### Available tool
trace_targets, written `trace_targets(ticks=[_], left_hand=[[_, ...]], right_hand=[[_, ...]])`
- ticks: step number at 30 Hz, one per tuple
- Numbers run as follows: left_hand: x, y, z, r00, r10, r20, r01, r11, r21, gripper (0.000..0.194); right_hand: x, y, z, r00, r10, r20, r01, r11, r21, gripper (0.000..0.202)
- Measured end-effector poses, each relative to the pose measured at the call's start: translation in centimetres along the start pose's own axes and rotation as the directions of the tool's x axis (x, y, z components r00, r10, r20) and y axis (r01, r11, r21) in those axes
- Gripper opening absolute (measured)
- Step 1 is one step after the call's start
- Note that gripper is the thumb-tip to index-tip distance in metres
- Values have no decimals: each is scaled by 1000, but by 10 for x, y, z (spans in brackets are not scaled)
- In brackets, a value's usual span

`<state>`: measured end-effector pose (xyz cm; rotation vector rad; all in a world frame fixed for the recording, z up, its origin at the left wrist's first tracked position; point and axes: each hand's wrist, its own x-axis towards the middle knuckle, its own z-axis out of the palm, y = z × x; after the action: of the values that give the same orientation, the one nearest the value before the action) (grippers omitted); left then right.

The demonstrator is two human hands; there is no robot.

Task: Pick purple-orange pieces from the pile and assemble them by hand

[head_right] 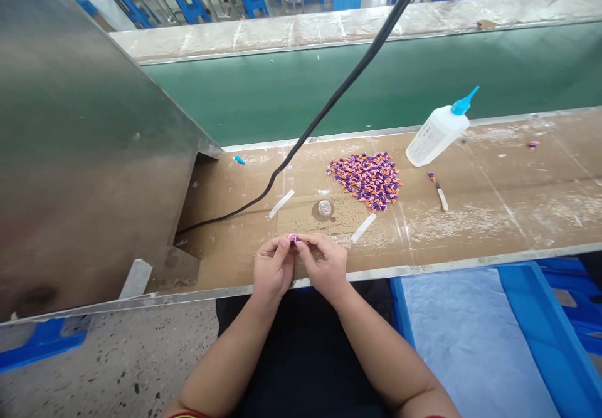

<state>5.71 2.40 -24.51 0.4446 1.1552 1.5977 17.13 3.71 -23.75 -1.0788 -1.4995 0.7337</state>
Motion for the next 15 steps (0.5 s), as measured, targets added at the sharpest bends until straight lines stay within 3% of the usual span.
trace_targets(ticks=[7, 15], left_hand=[[-2, -7, -3, 991, 131, -8, -130, 986, 101, 42], [-8, -4, -4, 947, 314, 63, -317, 898, 303, 32]], right_hand=[[-3, 1, 2, 998, -30, -55, 29, 999, -32, 15], [-4, 2, 4, 981, -157, -112, 150, 986, -75, 10]])
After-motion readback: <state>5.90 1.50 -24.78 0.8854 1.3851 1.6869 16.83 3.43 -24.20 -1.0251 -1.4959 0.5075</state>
